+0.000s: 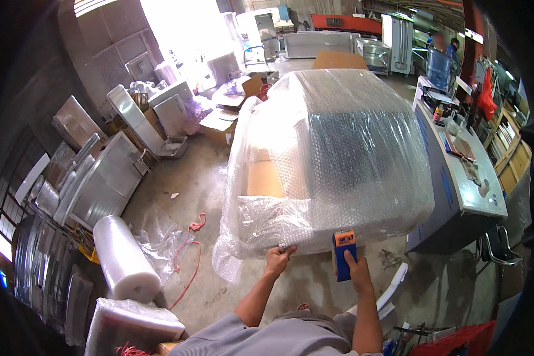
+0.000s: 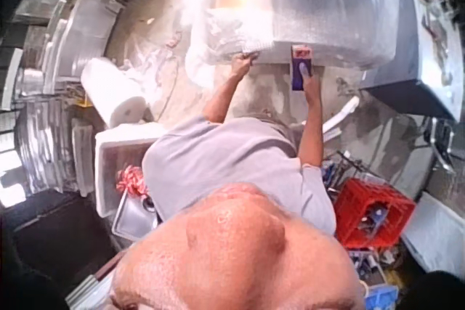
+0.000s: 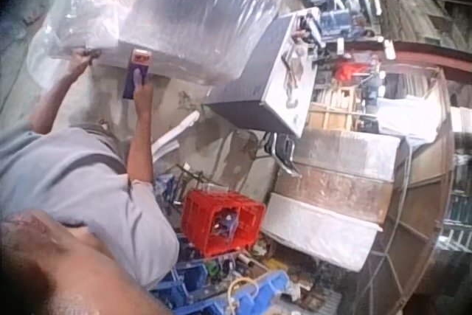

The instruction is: The person wraps a large rectangular object with bubble wrap and secures it using a handheld tape dispenser. They smooth the bubble wrap, apply tape along the edges and seams, and rotate the package to cover all sides.

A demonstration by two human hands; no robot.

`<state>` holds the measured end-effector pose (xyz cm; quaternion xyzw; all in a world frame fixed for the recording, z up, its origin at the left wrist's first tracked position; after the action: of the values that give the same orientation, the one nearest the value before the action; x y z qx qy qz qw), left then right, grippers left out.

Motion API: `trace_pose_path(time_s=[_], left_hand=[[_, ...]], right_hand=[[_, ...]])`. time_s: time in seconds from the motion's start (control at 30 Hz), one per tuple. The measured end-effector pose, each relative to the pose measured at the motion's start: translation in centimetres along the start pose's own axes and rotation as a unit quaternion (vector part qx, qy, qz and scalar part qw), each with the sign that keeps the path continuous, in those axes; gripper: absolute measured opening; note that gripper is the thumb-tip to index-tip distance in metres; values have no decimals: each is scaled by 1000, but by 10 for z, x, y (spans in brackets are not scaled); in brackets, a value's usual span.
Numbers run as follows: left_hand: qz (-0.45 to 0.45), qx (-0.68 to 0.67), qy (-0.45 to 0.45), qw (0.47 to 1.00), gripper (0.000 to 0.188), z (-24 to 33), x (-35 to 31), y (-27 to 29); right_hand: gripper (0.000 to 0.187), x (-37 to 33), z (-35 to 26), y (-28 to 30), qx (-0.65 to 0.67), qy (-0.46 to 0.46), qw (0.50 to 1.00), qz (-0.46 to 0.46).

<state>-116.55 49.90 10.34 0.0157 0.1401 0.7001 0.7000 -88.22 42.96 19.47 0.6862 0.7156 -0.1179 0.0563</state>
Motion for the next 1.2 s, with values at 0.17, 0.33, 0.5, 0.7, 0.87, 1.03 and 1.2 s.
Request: trace_pose_path(time_s=[0.17,0.33,0.5,0.7,0.87,1.03,1.2], left_hand=[[24,-27,5,999,44,-5,-6,1],[19,-27,8,999,31,8,-1,-8],[21,-9,-61,998,20,-12,1,15],[28,3,9,1000,27,12,-6,9],[31,-60,-16,998,28,9,-7,-3],[48,-95,-31,994,31,-6,2,-5],[7,7,-23,1000,37,5,-2,-4]], right_hand=[[55,16,10,-6,-3,-43,999,-1],[56,25,33,7,-64,5,998,24],[79,57,129,-4,-179,-132,975,5],[66,70,194,-1,-141,-160,977,16],[47,70,194,0,156,-295,942,33],[53,37,114,-18,377,-324,865,-69],[62,7,206,10,98,-341,930,-94]])
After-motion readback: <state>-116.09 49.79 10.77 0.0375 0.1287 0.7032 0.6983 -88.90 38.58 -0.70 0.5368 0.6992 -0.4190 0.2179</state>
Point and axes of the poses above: each hand's wrist, its own x-axis towards the middle knuckle, its own y-axis out of the back of the hand, z = x × y, the point moved 2 cm from there along x, towards the middle knuckle, and after that the axes turned 9 degrees about -z, right-handed, at the moved point
